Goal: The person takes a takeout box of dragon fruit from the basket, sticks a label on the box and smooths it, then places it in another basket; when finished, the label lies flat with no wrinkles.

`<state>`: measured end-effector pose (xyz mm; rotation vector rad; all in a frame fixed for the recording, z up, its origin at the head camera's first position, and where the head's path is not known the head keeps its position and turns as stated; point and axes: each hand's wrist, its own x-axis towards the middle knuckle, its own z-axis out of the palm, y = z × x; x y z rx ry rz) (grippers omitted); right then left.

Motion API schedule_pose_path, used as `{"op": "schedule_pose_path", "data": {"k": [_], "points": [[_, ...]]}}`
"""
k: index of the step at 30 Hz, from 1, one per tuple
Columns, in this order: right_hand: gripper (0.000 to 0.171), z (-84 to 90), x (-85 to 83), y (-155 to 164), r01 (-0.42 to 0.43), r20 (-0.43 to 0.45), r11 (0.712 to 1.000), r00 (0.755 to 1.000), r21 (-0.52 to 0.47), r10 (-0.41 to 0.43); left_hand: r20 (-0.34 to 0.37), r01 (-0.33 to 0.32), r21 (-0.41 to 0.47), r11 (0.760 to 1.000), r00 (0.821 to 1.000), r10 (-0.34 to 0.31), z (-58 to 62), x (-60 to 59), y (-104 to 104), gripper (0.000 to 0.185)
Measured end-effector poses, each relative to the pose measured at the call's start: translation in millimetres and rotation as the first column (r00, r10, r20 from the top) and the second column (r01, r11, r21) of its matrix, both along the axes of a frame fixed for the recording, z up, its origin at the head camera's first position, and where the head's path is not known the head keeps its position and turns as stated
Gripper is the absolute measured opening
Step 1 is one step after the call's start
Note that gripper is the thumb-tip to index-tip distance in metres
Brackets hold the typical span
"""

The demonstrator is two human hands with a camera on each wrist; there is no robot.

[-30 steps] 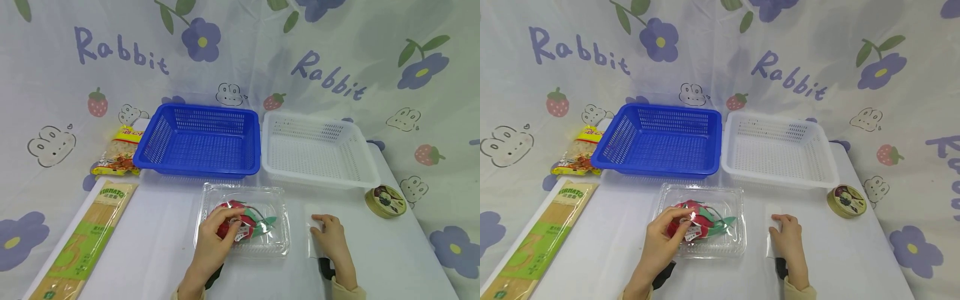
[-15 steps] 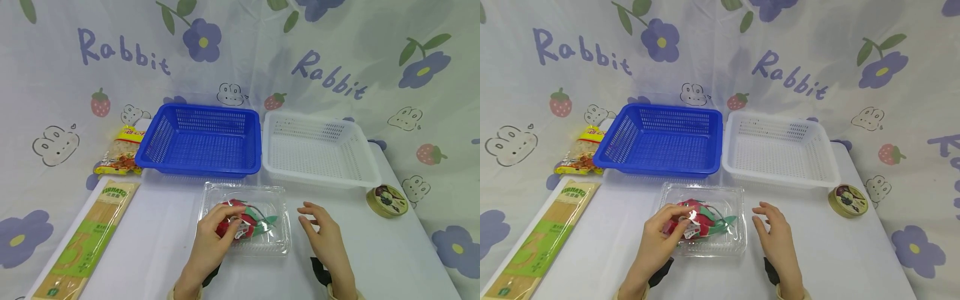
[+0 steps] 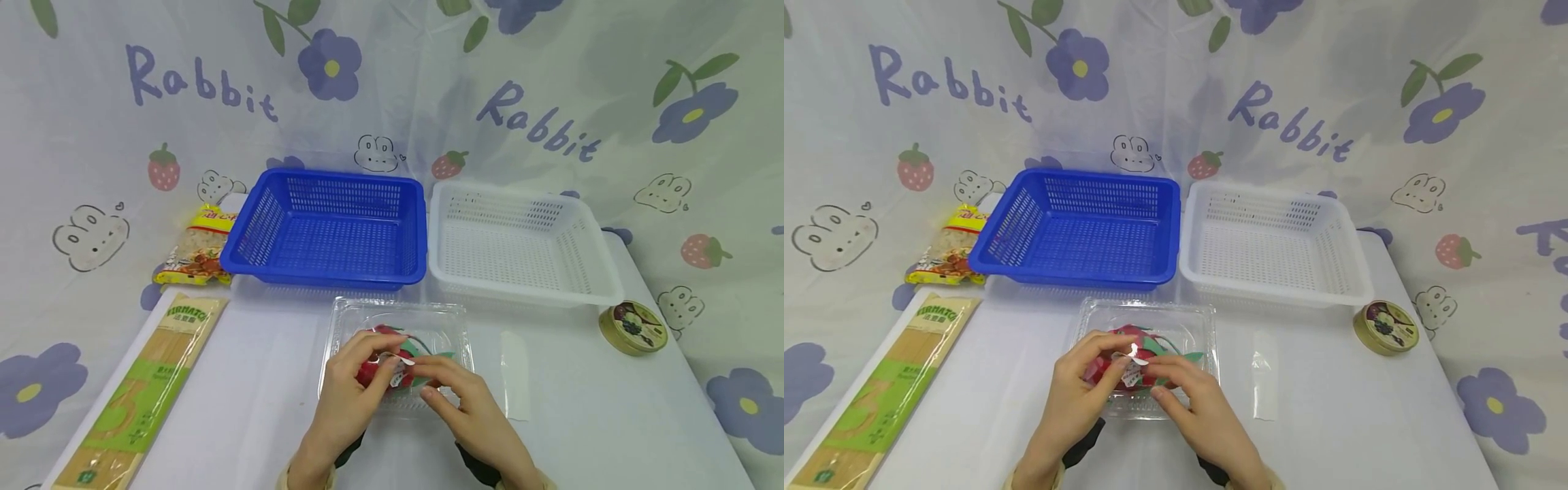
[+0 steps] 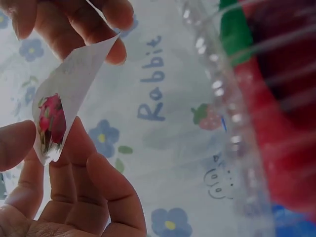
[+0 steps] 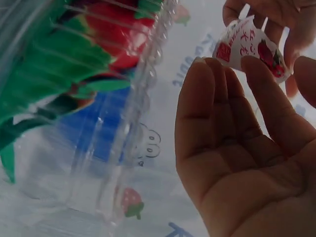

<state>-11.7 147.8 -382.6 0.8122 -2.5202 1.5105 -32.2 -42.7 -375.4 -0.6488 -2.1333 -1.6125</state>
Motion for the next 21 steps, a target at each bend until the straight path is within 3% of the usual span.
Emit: {"op": "schedule_pose_path", "data": {"k": [4,9,15,21], "points": [[0.025,-5.6,-0.2,-4,0.036,0.027,0.999,0.999,-0.002,-0.035,0.020,-0.010,-0.011,1.000,1.000,0.010,-1.6,0.6,1,0.027],[0.022,-13.9,-0.9,-9,0.105,-0.004,0.994,0.994,-0.001,-0.105,0.033,-0.045,-0.055,0.997,0.998,0.047,-5.0,2.7,2,0.028],[0.024,-22.0,-2.4,-15,0.193,-0.051,0.981,0.980,0.003,-0.192,-0.020,-0.051,-0.082,0.995,0.999,0.050,-14.4,4.1,5,0.034],[0.025,-25.5,-6.5,-17,0.224,-0.103,0.974,0.970,0.025,-0.220,-0.046,-0.073,-0.126,0.989,0.997,0.067,-14.5,5.3,7,0.038]]}}
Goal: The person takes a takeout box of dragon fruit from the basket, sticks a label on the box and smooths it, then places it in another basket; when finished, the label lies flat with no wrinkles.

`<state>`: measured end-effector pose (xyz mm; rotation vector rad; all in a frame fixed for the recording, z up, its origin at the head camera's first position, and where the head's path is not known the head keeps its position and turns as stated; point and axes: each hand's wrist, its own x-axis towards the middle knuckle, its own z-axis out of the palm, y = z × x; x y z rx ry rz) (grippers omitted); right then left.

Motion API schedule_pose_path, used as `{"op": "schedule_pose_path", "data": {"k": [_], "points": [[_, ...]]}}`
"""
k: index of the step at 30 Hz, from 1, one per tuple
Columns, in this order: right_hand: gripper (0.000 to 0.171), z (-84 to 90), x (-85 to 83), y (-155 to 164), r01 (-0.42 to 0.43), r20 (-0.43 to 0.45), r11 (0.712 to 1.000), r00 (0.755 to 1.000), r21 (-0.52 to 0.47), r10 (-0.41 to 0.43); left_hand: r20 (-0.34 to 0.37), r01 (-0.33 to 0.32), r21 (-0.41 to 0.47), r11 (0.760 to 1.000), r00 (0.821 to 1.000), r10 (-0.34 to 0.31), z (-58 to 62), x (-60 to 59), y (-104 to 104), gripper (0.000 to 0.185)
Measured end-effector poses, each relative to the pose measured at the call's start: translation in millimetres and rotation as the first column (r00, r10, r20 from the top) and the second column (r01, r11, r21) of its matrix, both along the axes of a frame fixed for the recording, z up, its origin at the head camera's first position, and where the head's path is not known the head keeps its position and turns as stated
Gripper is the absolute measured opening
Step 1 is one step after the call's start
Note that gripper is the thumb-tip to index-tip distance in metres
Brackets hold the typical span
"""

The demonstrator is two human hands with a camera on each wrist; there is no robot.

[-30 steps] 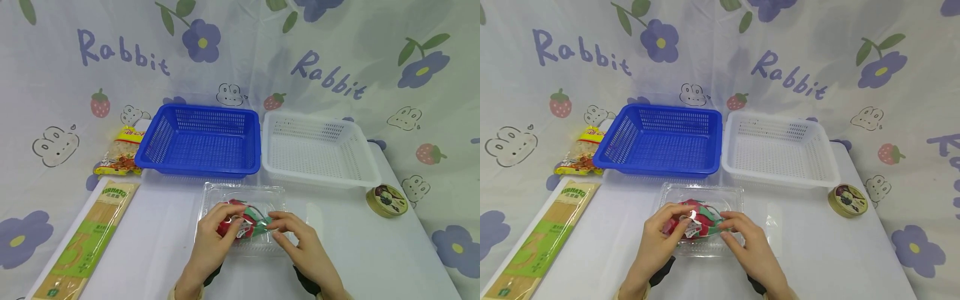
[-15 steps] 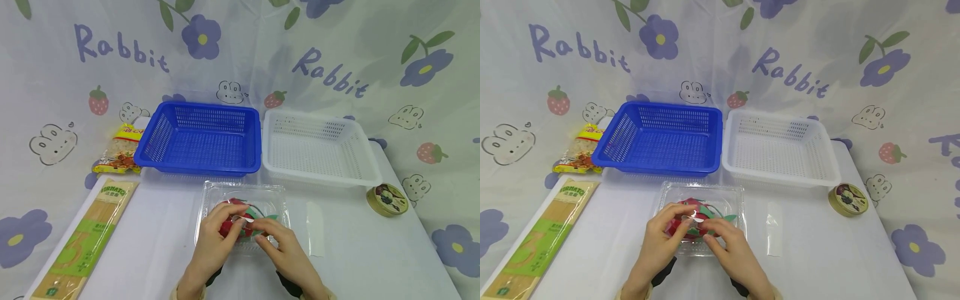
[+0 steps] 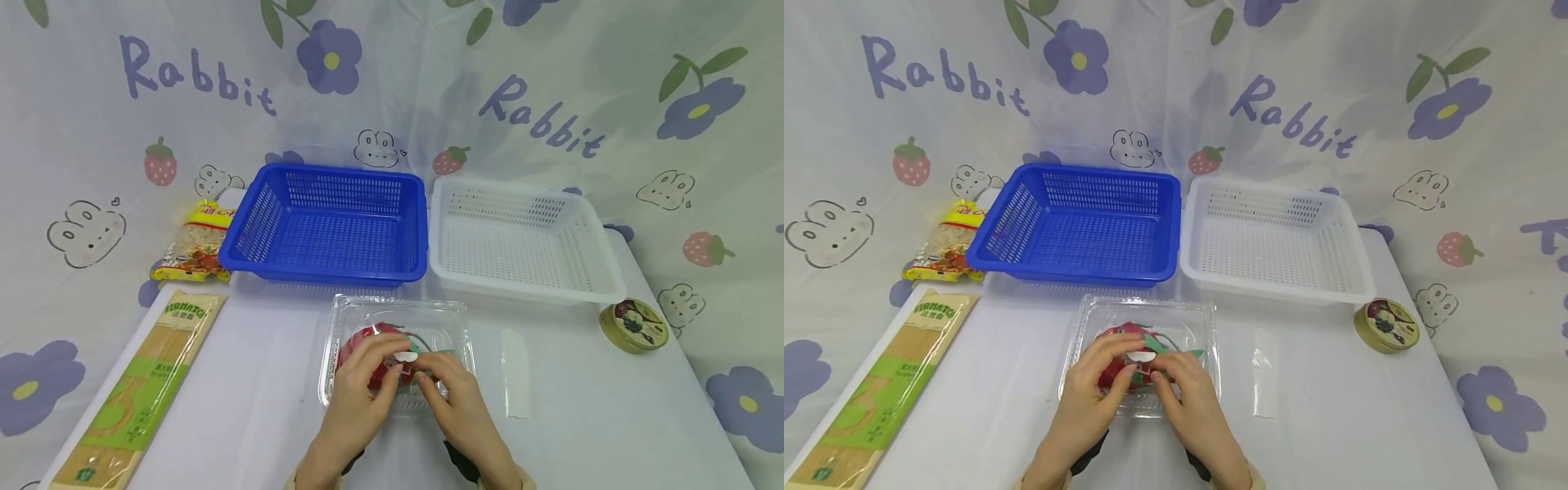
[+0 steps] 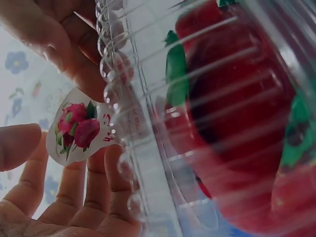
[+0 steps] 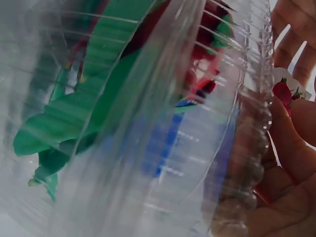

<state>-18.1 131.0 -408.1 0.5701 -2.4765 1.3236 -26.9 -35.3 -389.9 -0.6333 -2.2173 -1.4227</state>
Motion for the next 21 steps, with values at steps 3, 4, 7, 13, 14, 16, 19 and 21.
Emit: {"op": "schedule_pose_path", "data": {"k": [3,4,7,13,14,16,19,21], "points": [[0.023,-1.6,-2.0,0,0.001,-0.006,1.000,1.000,0.015,-0.001,0.037,-0.005,-0.018,1.000,0.999,0.006,-0.4,0.4,0,0.035],[0.023,-2.2,-2.6,0,0.002,-0.005,1.000,1.000,0.022,-0.001,0.055,-0.005,-0.022,1.000,0.998,0.006,-0.9,0.4,0,0.034],[0.021,-3.7,-4.0,0,0.001,-0.001,0.999,1.000,0.035,-0.001,0.060,-0.013,-0.037,0.999,0.998,0.015,-1.8,-0.1,0,0.035],[0.022,-6.1,-5.6,0,0.017,-0.039,0.996,0.999,0.091,-0.014,0.008,-0.041,-0.061,0.997,0.999,0.041,-7.5,-3.7,2,0.042],[0.023,-6.5,-5.8,0,0.020,-0.054,0.995,0.998,0.101,-0.014,0.007,-0.046,-0.066,0.997,0.999,0.046,-8.8,-4.3,2,0.043],[0.024,-7.4,-6.3,0,0.023,-0.089,0.993,0.996,0.118,-0.012,-0.002,-0.058,-0.082,0.995,0.998,0.058,-12.2,-5.9,3,0.045],[0.026,-8.5,-7.2,-2,0.027,-0.151,0.991,0.989,0.133,-0.006,-0.054,-0.096,-0.130,0.987,0.995,0.089,-18.3,-9.0,4,0.046],[0.026,-8.9,-7.6,-2,0.028,-0.187,0.990,0.982,0.140,-0.002,-0.106,-0.130,-0.166,0.978,0.988,0.114,-22.4,-11.2,6,0.046]]}}
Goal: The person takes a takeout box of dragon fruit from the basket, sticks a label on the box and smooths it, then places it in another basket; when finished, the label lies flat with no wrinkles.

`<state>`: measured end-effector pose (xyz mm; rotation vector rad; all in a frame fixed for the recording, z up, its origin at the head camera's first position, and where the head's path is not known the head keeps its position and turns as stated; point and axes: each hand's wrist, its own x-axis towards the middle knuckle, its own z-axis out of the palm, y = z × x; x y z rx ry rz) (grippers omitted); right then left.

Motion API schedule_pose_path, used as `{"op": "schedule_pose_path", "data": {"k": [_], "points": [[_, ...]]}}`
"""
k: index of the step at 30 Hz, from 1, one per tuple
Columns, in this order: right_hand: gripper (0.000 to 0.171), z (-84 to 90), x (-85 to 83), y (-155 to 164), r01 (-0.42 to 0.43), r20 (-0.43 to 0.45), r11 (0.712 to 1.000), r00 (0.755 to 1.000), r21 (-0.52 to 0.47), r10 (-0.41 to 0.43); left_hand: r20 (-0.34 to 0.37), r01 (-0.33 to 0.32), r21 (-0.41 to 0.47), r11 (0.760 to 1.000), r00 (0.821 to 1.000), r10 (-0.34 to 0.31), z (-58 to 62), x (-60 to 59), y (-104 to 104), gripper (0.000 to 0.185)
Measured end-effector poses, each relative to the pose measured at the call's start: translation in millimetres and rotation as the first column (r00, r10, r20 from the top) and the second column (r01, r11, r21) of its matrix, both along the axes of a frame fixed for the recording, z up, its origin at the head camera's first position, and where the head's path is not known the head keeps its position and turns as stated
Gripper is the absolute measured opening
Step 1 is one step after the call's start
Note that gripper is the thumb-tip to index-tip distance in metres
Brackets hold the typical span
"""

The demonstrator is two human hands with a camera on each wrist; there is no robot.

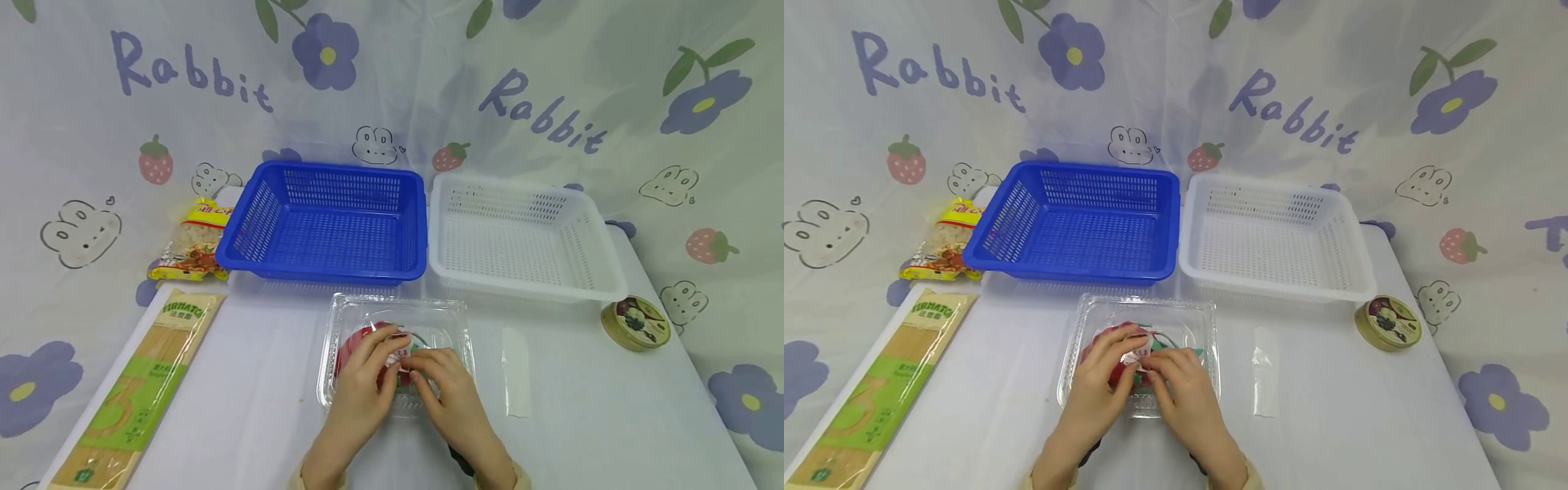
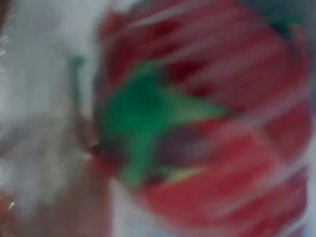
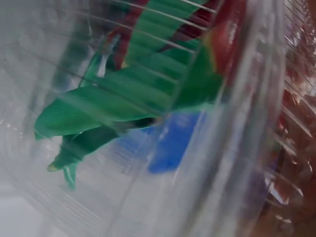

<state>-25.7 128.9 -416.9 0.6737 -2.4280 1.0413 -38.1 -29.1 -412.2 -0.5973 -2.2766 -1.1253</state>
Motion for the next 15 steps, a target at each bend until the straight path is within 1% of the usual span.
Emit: {"op": "schedule_pose_path", "data": {"k": [3,8,11,13,15], "points": [[0.027,0.0,-0.5,-1,0.000,-0.041,1.000,0.999,0.008,0.000,-0.065,-0.050,-0.051,0.997,0.997,0.047,-4.9,-1.8,2,0.046],[0.025,-2.4,0.0,-1,0.008,-0.060,1.000,0.998,0.020,-0.007,-0.125,-0.142,-0.064,0.988,0.983,0.133,-8.8,-1.9,4,0.049],[0.018,-6.0,1.6,0,0.006,-0.068,0.999,0.998,0.031,-0.004,-0.146,-0.222,-0.070,0.973,0.967,0.210,-10.1,-0.5,4,0.049],[0.012,-8.6,2.9,2,0.002,-0.077,0.999,0.997,0.040,0.001,-0.141,-0.272,-0.078,0.959,0.955,0.259,-10.9,1.2,3,0.047],[0.018,-10.6,3.7,3,-0.001,-0.100,0.999,0.995,0.046,0.006,-0.129,-0.307,-0.087,0.948,0.947,0.295,-12.3,3.0,1,0.043]]}}
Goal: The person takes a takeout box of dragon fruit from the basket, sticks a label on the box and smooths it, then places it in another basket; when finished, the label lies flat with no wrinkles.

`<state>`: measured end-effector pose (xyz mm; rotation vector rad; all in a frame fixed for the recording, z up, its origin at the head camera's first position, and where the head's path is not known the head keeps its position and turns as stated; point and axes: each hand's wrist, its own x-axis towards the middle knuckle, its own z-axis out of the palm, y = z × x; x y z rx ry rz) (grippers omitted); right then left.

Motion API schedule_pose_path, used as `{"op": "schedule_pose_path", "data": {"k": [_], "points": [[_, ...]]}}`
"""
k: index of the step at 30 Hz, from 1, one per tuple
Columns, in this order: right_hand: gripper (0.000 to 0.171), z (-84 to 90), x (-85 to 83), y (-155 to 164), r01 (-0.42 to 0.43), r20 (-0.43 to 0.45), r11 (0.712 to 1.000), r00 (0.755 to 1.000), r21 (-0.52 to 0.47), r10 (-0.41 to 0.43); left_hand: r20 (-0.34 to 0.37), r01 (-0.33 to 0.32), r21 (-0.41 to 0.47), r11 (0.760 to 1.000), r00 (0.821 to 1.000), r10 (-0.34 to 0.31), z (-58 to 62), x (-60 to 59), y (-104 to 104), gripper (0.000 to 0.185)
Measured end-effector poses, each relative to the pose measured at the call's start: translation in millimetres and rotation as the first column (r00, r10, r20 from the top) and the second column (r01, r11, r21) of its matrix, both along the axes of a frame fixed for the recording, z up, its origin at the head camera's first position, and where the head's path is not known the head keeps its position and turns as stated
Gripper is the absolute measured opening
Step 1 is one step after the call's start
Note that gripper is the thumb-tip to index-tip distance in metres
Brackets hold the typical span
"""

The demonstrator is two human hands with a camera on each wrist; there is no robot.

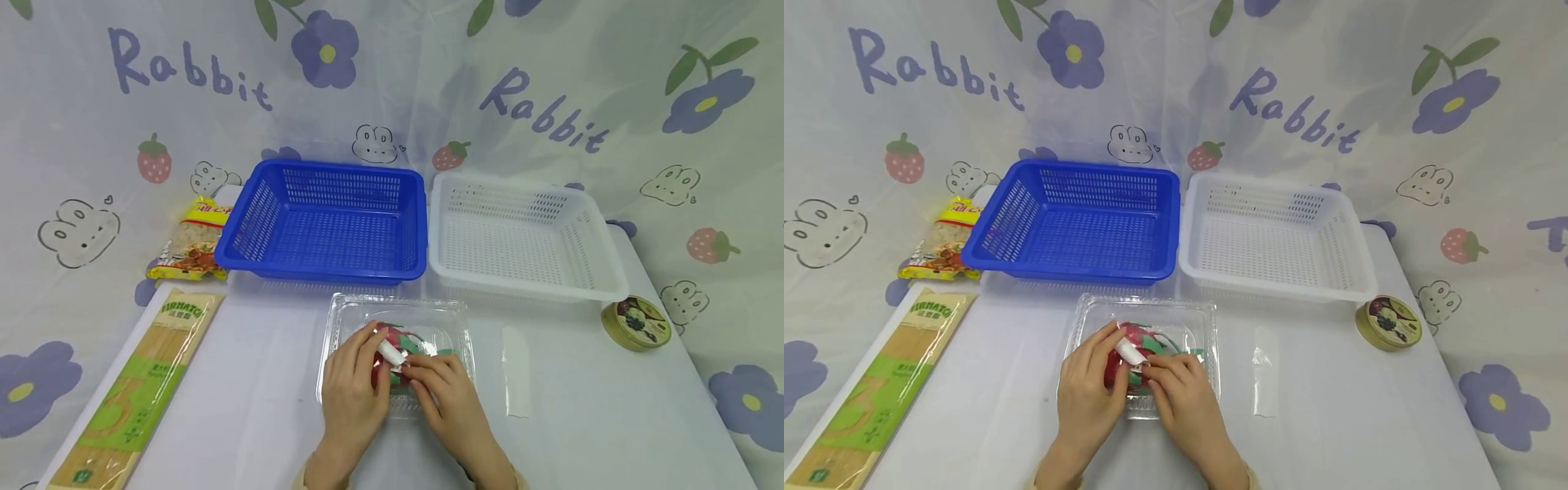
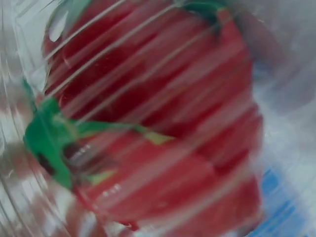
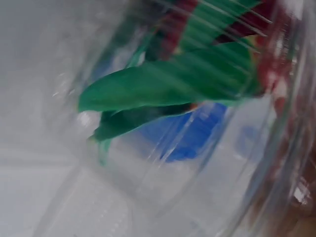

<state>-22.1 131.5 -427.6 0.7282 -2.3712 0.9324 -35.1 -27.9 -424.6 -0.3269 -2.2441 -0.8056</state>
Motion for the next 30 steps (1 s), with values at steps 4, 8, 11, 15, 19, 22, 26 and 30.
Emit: {"op": "schedule_pose_path", "data": {"k": [4,8,11,15,19,22,26,30], "points": [[0.031,-1.8,0.0,0,0.015,-0.060,1.000,0.998,0.009,-0.015,0.002,-0.031,0.005,1.000,1.000,0.031,-2.8,1.0,-3,0.030],[0.032,-3.5,-0.1,-1,0.056,-0.107,0.998,0.993,0.019,-0.053,-0.084,-0.037,0.003,0.999,0.996,0.037,-6.1,-0.6,-5,0.015],[0.032,-4.4,-1.1,-4,0.088,-0.140,0.996,0.987,0.034,-0.082,-0.145,-0.004,-0.039,0.999,0.989,-0.002,-7.9,-2.0,-6,0.010],[0.032,-4.5,-3.7,-9,0.129,-0.191,0.989,0.975,0.069,-0.113,-0.141,0.054,-0.137,0.989,0.987,-0.074,-9.0,-3.0,-6,0.015],[0.034,-4.1,-6.2,-14,0.165,-0.227,0.980,0.964,0.109,-0.137,-0.114,0.038,-0.239,0.970,0.991,-0.067,-9.6,-3.2,-7,0.015],[0.036,-3.0,-7.9,-18,0.196,-0.226,0.969,0.961,0.149,-0.159,-0.084,0.017,-0.312,0.950,0.995,-0.045,-9.0,-2.7,-7,0.018],[0.040,-0.8,-8.7,-23,0.245,-0.178,0.938,0.963,0.246,-0.205,-0.029,0.009,-0.380,0.925,0.999,-0.021,-5.2,-2.8,-4,0.029],[0.040,1.8,-8.5,-28,0.274,-0.102,0.888,0.962,0.370,-0.254,0.042,0.018,-0.406,0.914,0.999,-0.001,-2.2,-3.0,-1,0.034]]}}
